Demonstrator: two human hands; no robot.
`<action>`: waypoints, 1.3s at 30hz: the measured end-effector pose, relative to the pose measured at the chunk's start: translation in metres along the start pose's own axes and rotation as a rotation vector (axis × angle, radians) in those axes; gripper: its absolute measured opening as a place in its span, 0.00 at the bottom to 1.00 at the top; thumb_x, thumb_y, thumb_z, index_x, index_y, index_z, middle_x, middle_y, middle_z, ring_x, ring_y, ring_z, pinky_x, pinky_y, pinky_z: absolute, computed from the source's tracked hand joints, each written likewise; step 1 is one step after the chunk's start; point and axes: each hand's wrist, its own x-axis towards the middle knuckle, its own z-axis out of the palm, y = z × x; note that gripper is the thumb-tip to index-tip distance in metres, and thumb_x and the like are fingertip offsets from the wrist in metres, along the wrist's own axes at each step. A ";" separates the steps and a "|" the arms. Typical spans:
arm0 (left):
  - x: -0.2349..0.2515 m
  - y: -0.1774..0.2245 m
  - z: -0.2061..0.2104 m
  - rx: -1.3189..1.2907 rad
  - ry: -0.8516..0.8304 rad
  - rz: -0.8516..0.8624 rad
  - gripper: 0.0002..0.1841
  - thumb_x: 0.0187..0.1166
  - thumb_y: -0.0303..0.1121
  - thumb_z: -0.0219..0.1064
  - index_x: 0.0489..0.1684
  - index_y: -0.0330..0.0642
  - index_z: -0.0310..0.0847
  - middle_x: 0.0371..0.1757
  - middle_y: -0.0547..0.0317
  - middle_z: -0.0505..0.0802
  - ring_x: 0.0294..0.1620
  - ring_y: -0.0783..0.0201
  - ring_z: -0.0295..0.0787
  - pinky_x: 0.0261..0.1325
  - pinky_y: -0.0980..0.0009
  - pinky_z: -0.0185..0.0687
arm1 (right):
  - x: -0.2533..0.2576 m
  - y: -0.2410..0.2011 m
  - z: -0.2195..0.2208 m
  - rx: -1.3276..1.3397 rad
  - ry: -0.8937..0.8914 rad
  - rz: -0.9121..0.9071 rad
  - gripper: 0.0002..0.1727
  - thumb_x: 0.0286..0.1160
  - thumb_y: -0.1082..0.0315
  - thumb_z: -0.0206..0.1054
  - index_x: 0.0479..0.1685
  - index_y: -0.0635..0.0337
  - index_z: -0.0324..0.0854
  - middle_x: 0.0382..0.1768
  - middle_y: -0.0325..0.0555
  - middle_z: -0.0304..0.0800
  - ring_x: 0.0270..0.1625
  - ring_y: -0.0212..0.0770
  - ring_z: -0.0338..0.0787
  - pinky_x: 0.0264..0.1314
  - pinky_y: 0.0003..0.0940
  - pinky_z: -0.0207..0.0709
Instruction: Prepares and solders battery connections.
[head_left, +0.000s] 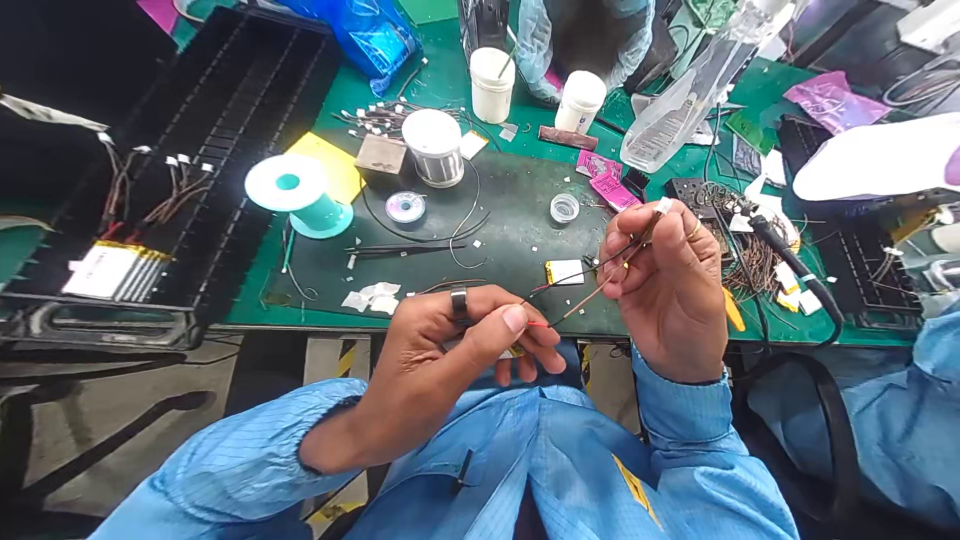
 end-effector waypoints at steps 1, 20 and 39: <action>0.001 -0.001 0.000 0.007 0.001 0.004 0.14 0.93 0.32 0.54 0.48 0.36 0.87 0.43 0.53 0.98 0.40 0.63 0.97 0.41 0.72 0.94 | 0.000 -0.001 0.000 -0.015 0.005 -0.004 0.11 0.91 0.63 0.59 0.52 0.58 0.84 0.48 0.46 0.91 0.40 0.34 0.94 0.39 0.27 0.90; 0.003 -0.011 -0.001 0.035 -0.023 -0.024 0.14 0.92 0.30 0.55 0.49 0.34 0.88 0.42 0.54 0.98 0.40 0.65 0.96 0.41 0.73 0.93 | -0.008 0.014 0.016 -0.131 0.018 -0.023 0.19 0.69 0.76 0.78 0.58 0.58 0.82 0.43 0.47 0.95 0.46 0.39 0.96 0.55 0.37 0.92; 0.007 -0.013 -0.004 -0.010 -0.017 -0.045 0.15 0.92 0.29 0.52 0.51 0.31 0.86 0.45 0.51 0.98 0.41 0.63 0.97 0.43 0.71 0.94 | -0.004 0.021 0.014 -0.127 -0.056 0.077 0.15 0.85 0.67 0.65 0.64 0.64 0.81 0.48 0.55 0.95 0.45 0.41 0.97 0.51 0.36 0.91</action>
